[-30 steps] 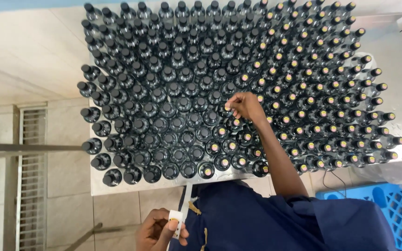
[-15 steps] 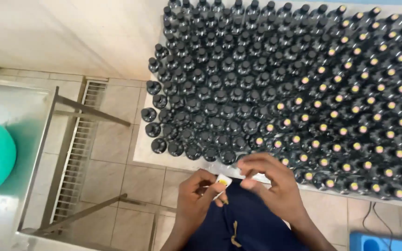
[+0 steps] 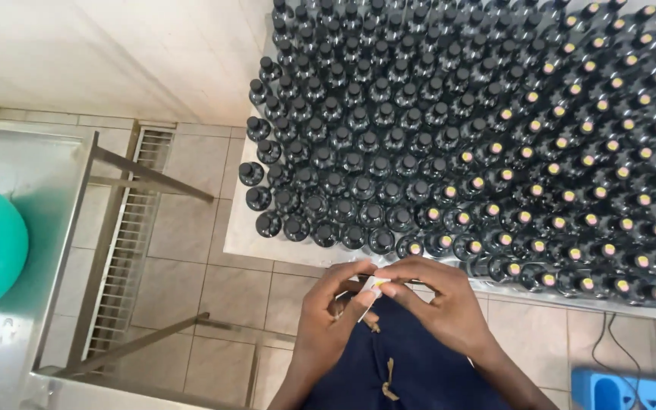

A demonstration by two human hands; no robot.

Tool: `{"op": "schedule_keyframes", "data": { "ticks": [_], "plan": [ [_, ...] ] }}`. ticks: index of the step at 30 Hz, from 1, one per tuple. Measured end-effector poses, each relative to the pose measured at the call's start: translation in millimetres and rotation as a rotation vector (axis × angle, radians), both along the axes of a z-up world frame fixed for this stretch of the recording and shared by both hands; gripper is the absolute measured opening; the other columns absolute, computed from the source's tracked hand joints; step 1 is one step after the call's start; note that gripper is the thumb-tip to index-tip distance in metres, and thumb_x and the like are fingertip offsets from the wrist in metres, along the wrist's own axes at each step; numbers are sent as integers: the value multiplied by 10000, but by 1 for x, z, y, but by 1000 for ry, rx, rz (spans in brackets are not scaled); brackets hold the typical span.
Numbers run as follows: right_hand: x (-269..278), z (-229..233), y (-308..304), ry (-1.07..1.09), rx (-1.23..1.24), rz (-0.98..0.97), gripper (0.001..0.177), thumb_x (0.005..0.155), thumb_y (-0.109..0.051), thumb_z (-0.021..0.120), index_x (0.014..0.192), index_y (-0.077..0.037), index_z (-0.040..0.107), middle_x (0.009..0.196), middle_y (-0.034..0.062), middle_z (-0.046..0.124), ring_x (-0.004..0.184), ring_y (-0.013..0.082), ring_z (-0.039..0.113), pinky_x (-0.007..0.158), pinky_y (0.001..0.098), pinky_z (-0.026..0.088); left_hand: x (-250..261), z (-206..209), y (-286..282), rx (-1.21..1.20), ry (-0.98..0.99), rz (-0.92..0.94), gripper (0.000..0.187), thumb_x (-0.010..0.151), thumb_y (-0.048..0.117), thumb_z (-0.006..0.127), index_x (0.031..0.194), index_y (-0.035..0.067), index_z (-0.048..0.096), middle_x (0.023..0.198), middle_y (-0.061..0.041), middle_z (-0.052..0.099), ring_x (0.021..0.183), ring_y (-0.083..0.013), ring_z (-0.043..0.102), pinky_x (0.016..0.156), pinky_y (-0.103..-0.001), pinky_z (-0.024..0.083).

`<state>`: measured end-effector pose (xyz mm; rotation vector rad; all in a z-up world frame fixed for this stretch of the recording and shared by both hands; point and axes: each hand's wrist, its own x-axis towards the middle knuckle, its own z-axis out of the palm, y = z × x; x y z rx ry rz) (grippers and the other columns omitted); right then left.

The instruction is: Manually applying small circular labels to the caps of a large quantity of black bottles arranged on a metal table.

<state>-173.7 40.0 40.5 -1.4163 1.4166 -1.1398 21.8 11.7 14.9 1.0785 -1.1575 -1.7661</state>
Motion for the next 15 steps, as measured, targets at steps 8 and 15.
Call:
{"op": "schedule_keyframes", "data": {
  "ticks": [8,15],
  "plan": [
    [14,-9,9,270,-284,-16,162,998,-158,750,1123,-83,821,1112,74,797,1016,194,777,932,305,604,6,-1,6,-238,-111,59,129,1001,133,750,1068,31,793,1020,-98,762,809,-204,826,588,-280,706],
    [25,-7,10,383,-438,-46,96,1011,-77,728,1063,-19,785,1073,114,780,947,233,754,888,339,592,4,-9,11,-238,-193,110,109,977,151,774,1022,53,790,951,-67,777,741,-150,794,540,-273,697]
  ]
}}
